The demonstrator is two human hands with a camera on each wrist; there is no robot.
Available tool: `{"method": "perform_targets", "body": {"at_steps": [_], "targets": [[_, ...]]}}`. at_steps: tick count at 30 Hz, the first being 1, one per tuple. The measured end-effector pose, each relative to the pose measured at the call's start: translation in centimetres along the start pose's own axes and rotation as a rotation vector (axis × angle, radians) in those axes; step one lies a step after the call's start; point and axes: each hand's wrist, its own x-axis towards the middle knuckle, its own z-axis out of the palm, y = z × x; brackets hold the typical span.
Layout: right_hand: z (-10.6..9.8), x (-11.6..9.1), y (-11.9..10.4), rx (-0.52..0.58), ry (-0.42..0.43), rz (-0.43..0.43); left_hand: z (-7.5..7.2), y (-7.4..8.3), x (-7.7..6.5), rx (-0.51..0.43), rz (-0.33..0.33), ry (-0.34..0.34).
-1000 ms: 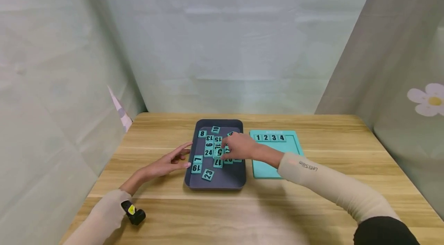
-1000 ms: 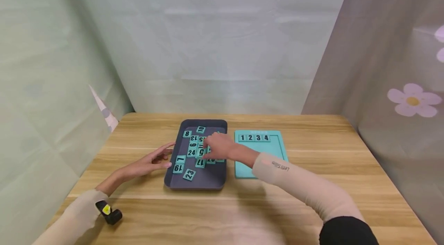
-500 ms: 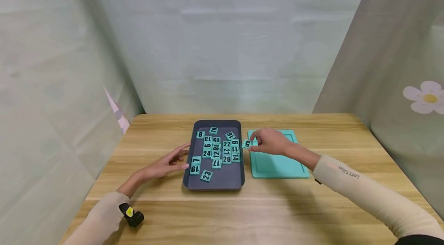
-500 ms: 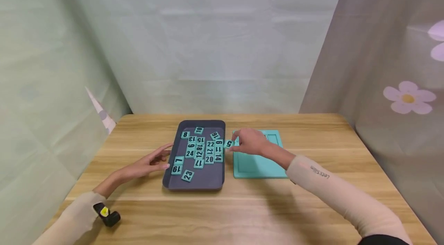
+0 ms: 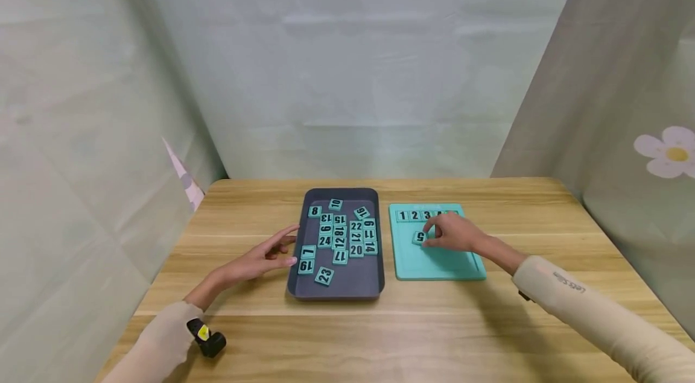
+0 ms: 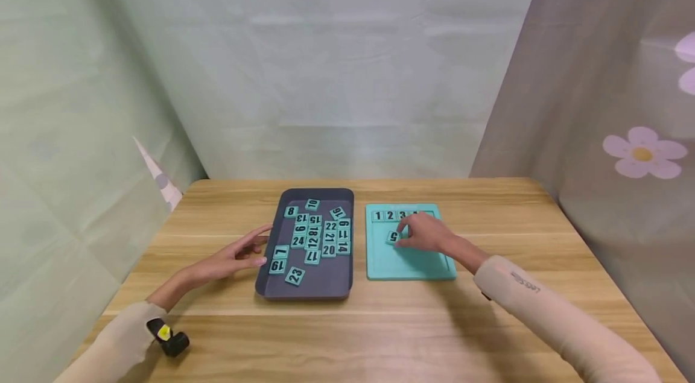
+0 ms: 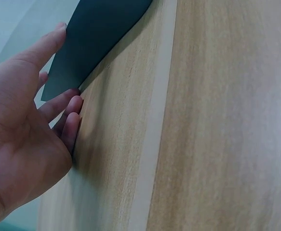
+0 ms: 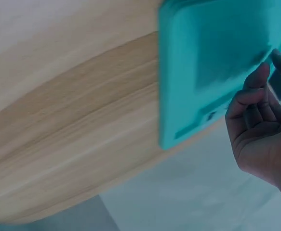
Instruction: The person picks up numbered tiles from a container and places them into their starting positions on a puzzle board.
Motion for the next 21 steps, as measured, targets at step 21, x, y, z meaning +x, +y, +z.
{"method": "perform_targets", "body": {"at_steps": [21], "targets": [[-0.6, 0.3, 1.3, 0.022, -0.181, -0.044, 0.1, 0.3, -0.1, -0.016, -0.024, -0.001]]}}
